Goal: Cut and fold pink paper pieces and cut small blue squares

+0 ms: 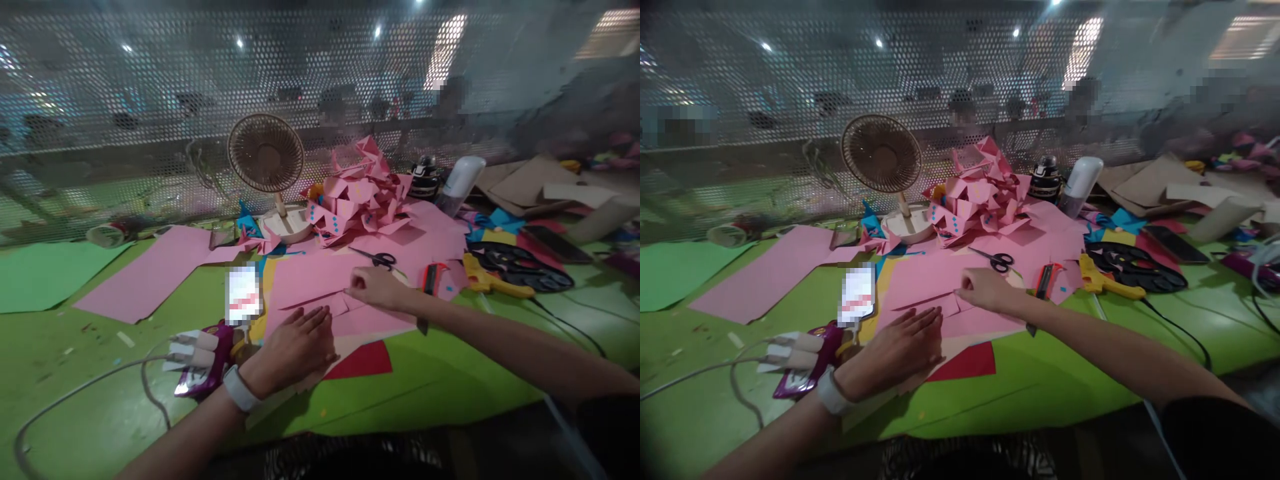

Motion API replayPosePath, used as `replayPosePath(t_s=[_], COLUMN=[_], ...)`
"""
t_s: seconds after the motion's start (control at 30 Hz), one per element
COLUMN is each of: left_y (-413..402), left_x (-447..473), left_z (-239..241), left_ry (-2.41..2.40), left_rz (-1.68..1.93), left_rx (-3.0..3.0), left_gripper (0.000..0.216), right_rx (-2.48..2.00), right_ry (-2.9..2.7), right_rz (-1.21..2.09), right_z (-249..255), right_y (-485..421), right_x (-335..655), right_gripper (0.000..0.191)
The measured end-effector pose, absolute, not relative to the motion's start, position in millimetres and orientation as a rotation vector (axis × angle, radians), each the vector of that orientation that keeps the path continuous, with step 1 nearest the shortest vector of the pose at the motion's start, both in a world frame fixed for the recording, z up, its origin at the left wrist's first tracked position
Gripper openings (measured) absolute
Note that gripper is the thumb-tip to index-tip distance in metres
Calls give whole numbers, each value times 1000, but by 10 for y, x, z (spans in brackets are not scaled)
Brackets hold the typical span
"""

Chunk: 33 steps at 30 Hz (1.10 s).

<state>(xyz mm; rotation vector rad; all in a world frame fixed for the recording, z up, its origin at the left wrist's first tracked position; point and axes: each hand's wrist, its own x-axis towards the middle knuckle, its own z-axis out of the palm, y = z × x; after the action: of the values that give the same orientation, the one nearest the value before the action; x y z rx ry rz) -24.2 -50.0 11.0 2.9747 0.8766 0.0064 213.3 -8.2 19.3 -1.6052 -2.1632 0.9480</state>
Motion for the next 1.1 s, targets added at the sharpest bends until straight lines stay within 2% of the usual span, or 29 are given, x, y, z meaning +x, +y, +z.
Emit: replayPosePath(t_s=[0.17, 0.37, 0.7, 0.87, 0.97, 1.03, 1.1], left_y=[-483, -485, -477, -477, -438, -376, -291], left_x=[-251, -259, -286, -293, -245, -165, -54], left_z=[57, 84, 161, 203, 322, 417, 473], left_ry=[862, 845, 830, 825, 804, 817, 1160], left_rz=[49, 72, 6, 0, 31, 46, 138], left_rx=[2974, 2968, 2931, 2896, 2829, 2736, 2584], left_gripper=[63, 60, 65, 67, 58, 41, 45], right_rx=[-1666, -1664, -1691, -1708, -1717, -1705, -1691], right_ry=[-2115, -2021, -1919, -1939, -1987, -1999, -2011], right_rz=[1488, 1761, 1854, 1807, 1773, 1757, 1741], right_z=[99, 71, 58, 86, 34, -10, -40], right_y=[11, 93, 105, 123, 126, 123, 118], right_x=[1913, 1931, 2242, 2204, 2170, 2163, 2167], right_gripper=[35, 36, 35, 42, 45, 43, 41])
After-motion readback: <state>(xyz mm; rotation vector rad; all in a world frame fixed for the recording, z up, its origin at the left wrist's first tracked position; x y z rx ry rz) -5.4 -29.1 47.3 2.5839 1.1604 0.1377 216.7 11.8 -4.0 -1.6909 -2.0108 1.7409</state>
